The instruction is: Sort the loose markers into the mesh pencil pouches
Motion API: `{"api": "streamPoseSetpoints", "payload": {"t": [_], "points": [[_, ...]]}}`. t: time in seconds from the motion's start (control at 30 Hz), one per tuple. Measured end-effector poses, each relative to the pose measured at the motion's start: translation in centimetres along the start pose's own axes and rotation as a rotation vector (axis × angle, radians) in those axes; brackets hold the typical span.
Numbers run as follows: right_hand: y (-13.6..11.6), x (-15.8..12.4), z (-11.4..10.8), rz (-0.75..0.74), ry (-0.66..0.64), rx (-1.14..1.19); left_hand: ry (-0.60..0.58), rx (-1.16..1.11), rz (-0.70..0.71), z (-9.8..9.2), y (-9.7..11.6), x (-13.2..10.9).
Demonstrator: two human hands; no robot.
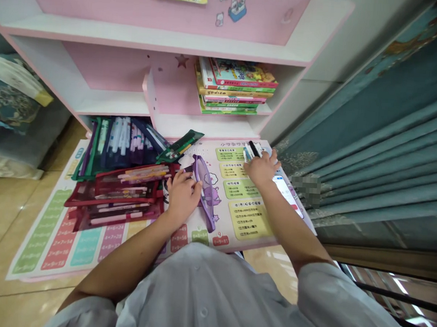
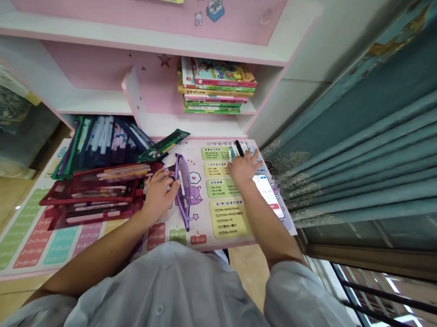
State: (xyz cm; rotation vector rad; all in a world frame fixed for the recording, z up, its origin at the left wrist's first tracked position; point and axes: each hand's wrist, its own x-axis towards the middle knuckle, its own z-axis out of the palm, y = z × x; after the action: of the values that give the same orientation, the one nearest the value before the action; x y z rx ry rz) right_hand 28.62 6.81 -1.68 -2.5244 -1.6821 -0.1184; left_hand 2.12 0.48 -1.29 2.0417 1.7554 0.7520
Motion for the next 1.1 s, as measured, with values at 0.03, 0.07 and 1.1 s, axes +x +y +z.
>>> {"api": "streamPoseSetpoints", "payload": {"t": [0.03,0.07,1.1], "points": [[0.0,0.1,0.2,0.005,-0.032,-0.017,-0.001,0.003,-0.002,0.0,0.0,0.0],[0.1,0.2,0.5,0.009,-0.053,-0.027,-0.002,0.004,-0.006,-0.1,0.0,0.0],[-9.5,-10.0,-3.4,-0.558,-0.222,0.357,-0.012,0.026,0.013,-0.2,-0.2,0.0]]}}
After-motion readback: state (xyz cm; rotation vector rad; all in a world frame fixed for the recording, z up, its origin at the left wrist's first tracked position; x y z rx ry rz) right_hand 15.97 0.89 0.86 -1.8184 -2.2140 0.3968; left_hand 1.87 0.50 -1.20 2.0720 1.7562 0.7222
